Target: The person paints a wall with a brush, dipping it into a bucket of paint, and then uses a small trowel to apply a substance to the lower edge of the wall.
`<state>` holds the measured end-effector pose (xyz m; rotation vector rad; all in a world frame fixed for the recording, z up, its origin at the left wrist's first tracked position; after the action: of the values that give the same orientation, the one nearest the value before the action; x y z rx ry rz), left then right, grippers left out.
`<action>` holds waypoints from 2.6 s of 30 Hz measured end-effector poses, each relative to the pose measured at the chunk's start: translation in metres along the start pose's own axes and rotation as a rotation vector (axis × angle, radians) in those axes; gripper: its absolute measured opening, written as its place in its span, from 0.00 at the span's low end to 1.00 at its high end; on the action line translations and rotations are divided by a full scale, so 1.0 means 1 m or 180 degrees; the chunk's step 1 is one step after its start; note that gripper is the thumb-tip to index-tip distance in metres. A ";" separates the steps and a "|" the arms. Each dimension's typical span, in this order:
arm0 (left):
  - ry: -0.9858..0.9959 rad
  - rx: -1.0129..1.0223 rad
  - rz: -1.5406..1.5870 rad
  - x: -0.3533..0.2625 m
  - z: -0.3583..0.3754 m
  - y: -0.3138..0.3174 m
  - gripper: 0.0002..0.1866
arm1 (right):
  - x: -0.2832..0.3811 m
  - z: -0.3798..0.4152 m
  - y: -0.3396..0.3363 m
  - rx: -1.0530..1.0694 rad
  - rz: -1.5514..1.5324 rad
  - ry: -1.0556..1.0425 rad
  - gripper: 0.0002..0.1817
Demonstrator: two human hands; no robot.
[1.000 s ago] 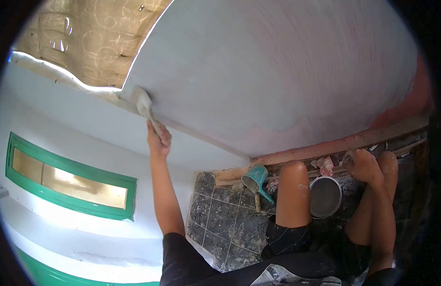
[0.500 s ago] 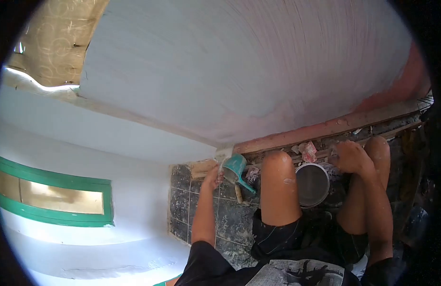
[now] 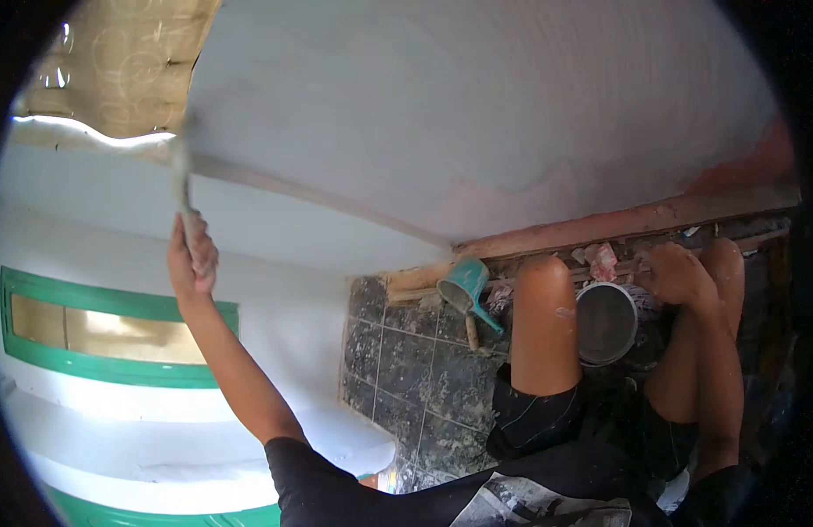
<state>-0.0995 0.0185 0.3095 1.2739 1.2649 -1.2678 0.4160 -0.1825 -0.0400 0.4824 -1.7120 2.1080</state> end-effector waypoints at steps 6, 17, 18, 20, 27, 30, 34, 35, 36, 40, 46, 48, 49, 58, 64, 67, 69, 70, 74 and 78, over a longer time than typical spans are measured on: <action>0.0339 -0.0118 0.0207 0.052 -0.030 0.045 0.16 | -0.001 -0.004 -0.004 0.0210 -0.0081 0.0108 0.21; -0.1791 -0.0162 0.0985 0.409 0.043 0.082 0.17 | -0.024 0.025 -0.010 -0.0052 -0.0100 -0.0057 0.20; -0.1984 -0.0058 0.0826 0.412 0.049 0.076 0.17 | -0.024 0.027 -0.013 -0.0039 -0.0149 0.0029 0.20; -0.2347 0.0189 0.0519 0.415 0.053 0.072 0.17 | -0.026 0.027 -0.016 0.0006 -0.0139 0.0090 0.21; -0.1794 0.0301 0.0015 0.193 0.002 0.046 0.12 | -0.018 0.028 -0.019 0.0072 -0.0138 0.0074 0.22; -0.1276 0.0300 -0.0231 0.068 0.005 0.070 0.13 | -0.018 0.026 -0.018 0.0025 -0.0192 -0.0019 0.23; -0.0545 0.0604 0.0197 -0.033 0.016 0.094 0.15 | -0.017 0.022 -0.017 0.0190 -0.0205 0.0053 0.23; -0.0401 0.0785 0.0427 -0.046 0.017 0.097 0.15 | -0.016 0.022 -0.017 0.0146 -0.0243 -0.0020 0.23; -0.0253 0.0970 0.0654 -0.053 0.019 0.100 0.15 | -0.016 0.022 -0.017 0.0099 -0.0283 -0.0091 0.22; 0.0920 0.0682 0.0343 0.000 0.000 0.113 0.15 | -0.019 0.028 -0.017 -0.0180 -0.0258 -0.0302 0.21; -0.0404 0.0154 0.0685 0.204 -0.006 0.115 0.19 | -0.031 0.037 -0.016 -0.0210 -0.0150 -0.0197 0.22; -0.1219 -0.0152 0.0925 0.263 0.012 0.114 0.19 | -0.031 0.045 -0.024 -0.0136 -0.0195 -0.0013 0.22; -0.1335 -0.0028 0.0758 0.278 0.034 0.127 0.18 | -0.028 0.045 -0.028 -0.0135 -0.0221 0.0038 0.22; -0.2619 0.0528 0.0895 0.262 0.036 0.106 0.14 | -0.039 0.036 -0.008 0.0019 0.0207 -0.0062 0.21; -0.1368 0.0610 0.0471 0.031 0.020 0.124 0.16 | -0.043 0.027 0.010 -0.0219 0.0088 -0.0164 0.21; -0.0372 0.0674 0.0548 -0.035 0.033 0.149 0.15 | -0.033 0.027 -0.004 -0.0055 0.0082 -0.0200 0.21; 0.0097 0.0944 0.0570 -0.045 0.020 0.149 0.15 | -0.024 0.029 -0.014 0.0051 0.0017 -0.0166 0.22; 0.0288 0.0905 0.0595 -0.042 0.014 0.156 0.15 | -0.022 0.029 -0.016 0.0038 -0.0027 -0.0106 0.22; 0.0250 0.0493 0.0646 0.040 -0.008 0.166 0.15 | -0.025 0.027 -0.015 0.0032 -0.0065 -0.0070 0.23; -0.0077 0.0489 0.1020 0.183 0.001 0.178 0.16 | -0.038 0.029 -0.003 -0.0256 -0.0273 -0.0249 0.21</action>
<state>0.0684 0.0178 0.1172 1.4980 0.9147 -1.1596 0.4515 -0.2130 -0.0504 0.6106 -1.7784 1.9763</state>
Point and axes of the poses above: each hand's wrist, its own z-axis away from the middle knuckle, its own y-axis out of the palm, x = y × z, the point moved 1 cm from there along -z, towards the middle knuckle, and after that the axes turned 3 degrees about -x, right-handed, at the moved point
